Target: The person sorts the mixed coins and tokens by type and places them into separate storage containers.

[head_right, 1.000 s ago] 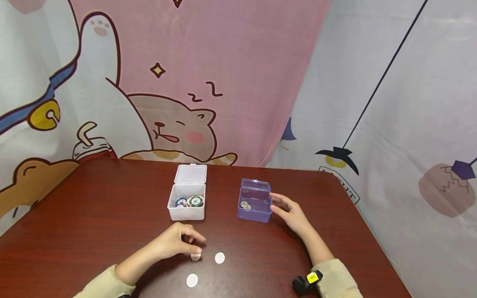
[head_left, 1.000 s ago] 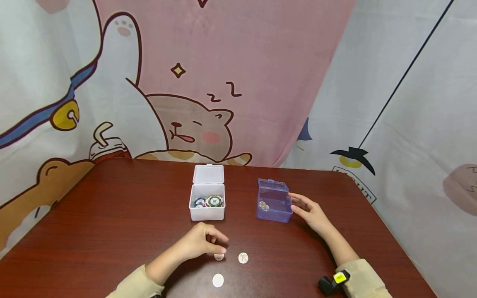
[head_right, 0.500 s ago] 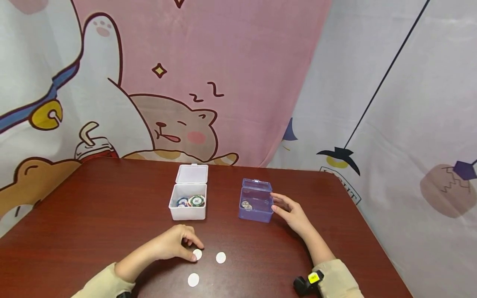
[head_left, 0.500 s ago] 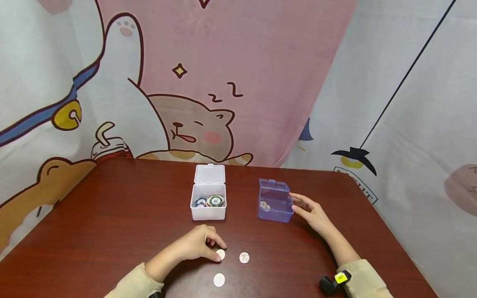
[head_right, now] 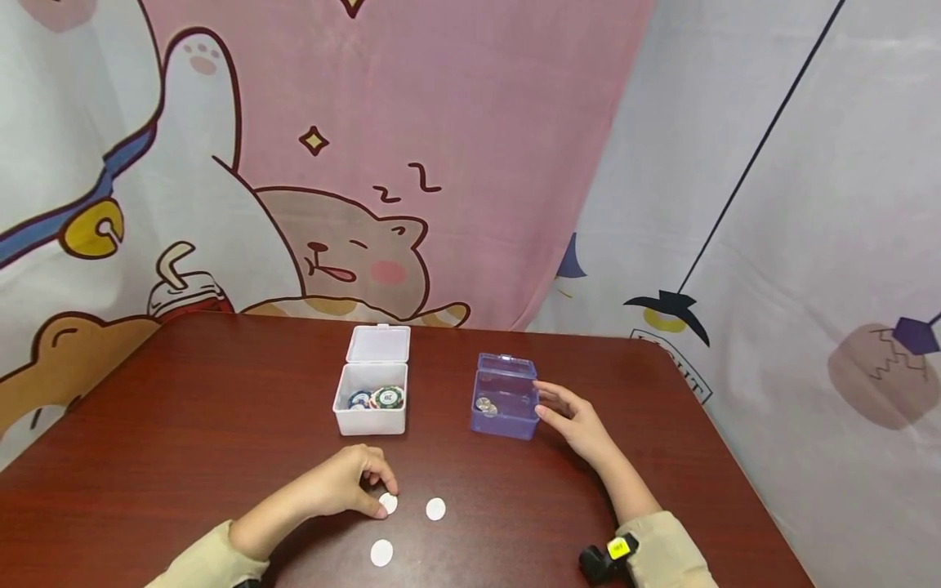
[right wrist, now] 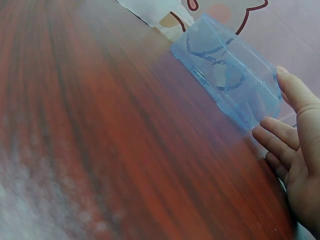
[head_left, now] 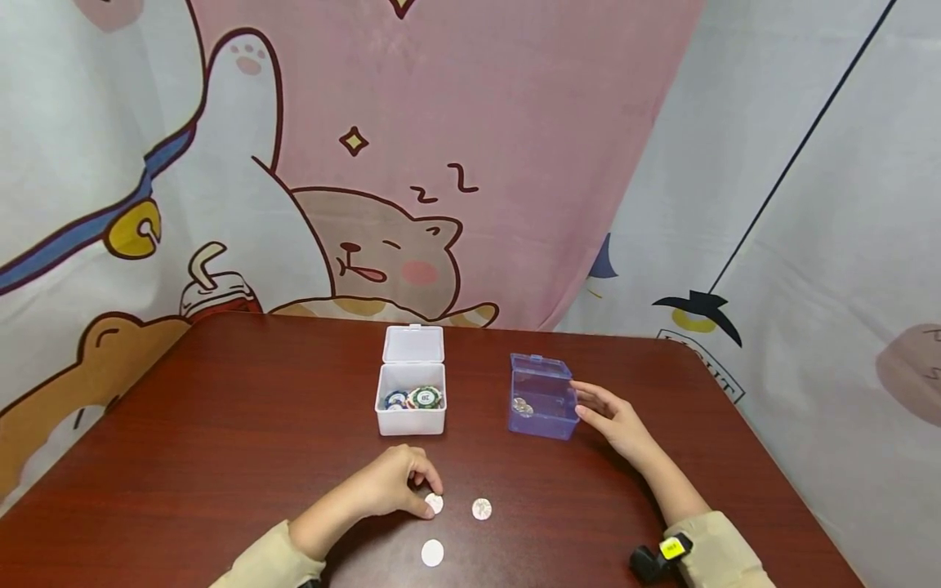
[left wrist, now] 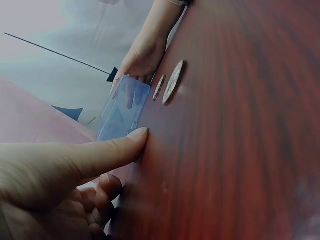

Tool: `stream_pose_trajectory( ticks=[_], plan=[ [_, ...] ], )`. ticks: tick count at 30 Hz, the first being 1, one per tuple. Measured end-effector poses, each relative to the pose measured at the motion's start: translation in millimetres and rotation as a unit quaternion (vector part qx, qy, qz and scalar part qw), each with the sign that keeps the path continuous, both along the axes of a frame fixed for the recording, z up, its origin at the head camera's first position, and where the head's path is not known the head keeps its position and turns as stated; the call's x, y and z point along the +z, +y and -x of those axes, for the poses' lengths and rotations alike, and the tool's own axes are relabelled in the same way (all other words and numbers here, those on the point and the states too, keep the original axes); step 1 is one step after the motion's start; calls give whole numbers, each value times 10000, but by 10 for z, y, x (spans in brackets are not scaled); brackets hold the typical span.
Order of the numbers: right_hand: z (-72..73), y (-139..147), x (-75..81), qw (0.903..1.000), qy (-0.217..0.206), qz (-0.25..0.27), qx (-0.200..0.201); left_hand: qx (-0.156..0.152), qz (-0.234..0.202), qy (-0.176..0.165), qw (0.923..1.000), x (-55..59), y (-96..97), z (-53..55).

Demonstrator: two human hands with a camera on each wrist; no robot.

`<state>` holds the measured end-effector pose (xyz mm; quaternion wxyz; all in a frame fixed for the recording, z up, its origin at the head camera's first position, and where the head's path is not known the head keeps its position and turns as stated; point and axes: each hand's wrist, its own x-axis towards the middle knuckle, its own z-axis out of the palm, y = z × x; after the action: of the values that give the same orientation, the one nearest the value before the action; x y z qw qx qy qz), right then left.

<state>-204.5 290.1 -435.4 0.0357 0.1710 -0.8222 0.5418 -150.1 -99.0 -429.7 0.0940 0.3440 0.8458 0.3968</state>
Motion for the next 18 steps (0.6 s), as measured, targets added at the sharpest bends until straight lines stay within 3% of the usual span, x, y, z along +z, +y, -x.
stream_pose_trajectory(
  ticks=[4,9,13,18],
  plan=[
    [-70,-69,118,10000,-42,-11,18,65,49,71,9999,16,4,-16],
    [-84,-90,145,10000,-47,-50,9,159,-45,1,9999,22,4,-30],
    [-72,-75,121,10000,-7,-75,6,229,-289,-147,9992,18,17,-33],
    [12,7,-22,10000,17,9,11,369,-620,-251,9971,13,38,-29]
  ],
)
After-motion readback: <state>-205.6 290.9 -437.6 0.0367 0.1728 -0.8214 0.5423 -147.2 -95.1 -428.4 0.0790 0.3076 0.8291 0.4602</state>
